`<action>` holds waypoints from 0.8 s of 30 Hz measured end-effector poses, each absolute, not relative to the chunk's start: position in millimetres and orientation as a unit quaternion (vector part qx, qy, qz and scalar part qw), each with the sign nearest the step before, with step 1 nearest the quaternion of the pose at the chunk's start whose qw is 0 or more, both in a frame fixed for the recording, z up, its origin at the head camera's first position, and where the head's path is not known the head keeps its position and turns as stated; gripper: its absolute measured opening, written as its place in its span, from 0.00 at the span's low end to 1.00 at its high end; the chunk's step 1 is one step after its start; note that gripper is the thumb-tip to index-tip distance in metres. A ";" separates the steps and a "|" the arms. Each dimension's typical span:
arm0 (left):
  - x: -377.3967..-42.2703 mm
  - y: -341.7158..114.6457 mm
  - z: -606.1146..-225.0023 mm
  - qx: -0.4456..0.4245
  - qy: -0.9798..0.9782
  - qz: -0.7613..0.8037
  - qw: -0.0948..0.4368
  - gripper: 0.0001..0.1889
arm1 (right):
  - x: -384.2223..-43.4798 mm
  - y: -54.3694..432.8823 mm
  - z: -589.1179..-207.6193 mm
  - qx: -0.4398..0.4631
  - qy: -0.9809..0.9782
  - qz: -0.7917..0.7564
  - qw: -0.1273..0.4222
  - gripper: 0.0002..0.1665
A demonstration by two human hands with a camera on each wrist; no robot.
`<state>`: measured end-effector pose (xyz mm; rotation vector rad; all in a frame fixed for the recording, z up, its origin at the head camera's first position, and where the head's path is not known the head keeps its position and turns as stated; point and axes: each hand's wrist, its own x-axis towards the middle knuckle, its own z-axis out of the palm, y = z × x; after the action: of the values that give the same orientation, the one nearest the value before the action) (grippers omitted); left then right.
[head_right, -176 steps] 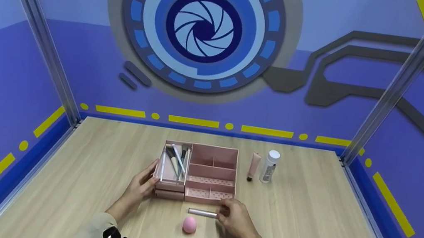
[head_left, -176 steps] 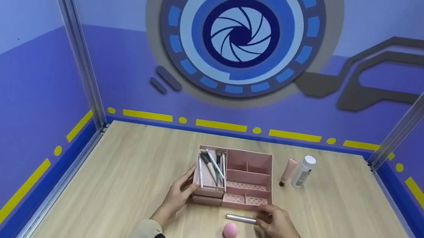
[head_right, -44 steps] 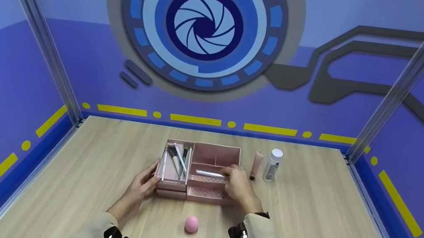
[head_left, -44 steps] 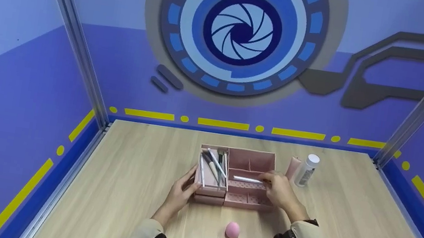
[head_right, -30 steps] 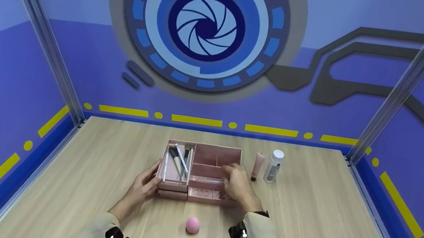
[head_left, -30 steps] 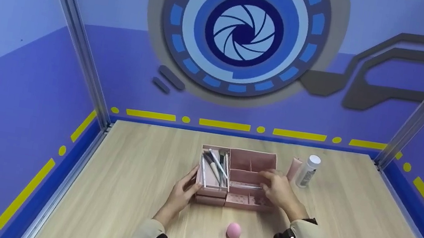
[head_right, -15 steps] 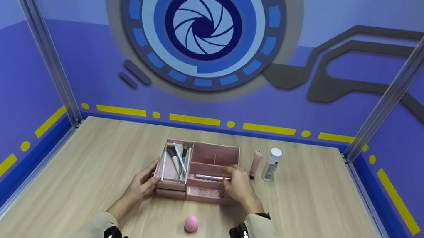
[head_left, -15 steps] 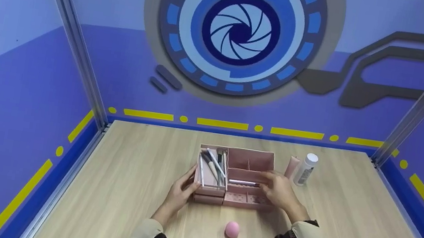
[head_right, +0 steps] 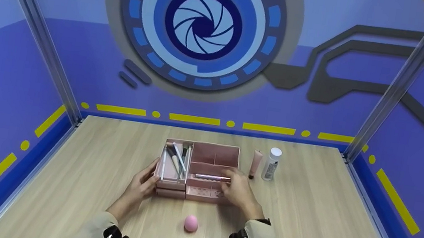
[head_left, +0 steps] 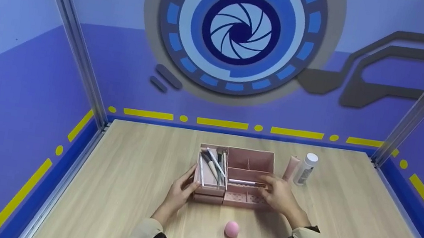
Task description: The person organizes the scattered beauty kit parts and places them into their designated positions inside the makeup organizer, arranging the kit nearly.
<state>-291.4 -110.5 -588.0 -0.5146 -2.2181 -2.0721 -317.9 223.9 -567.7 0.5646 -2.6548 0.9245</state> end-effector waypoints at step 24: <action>-291.0 -111.1 -590.1 -0.185 -0.703 -0.686 0.029 0.32 | -274.0 199.8 -579.1 0.258 -0.901 0.335 0.093 0.21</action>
<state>-291.0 -111.1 -590.1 -0.5707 -2.1687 -2.1177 -274.0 199.8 -579.1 0.7655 -2.6752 0.9951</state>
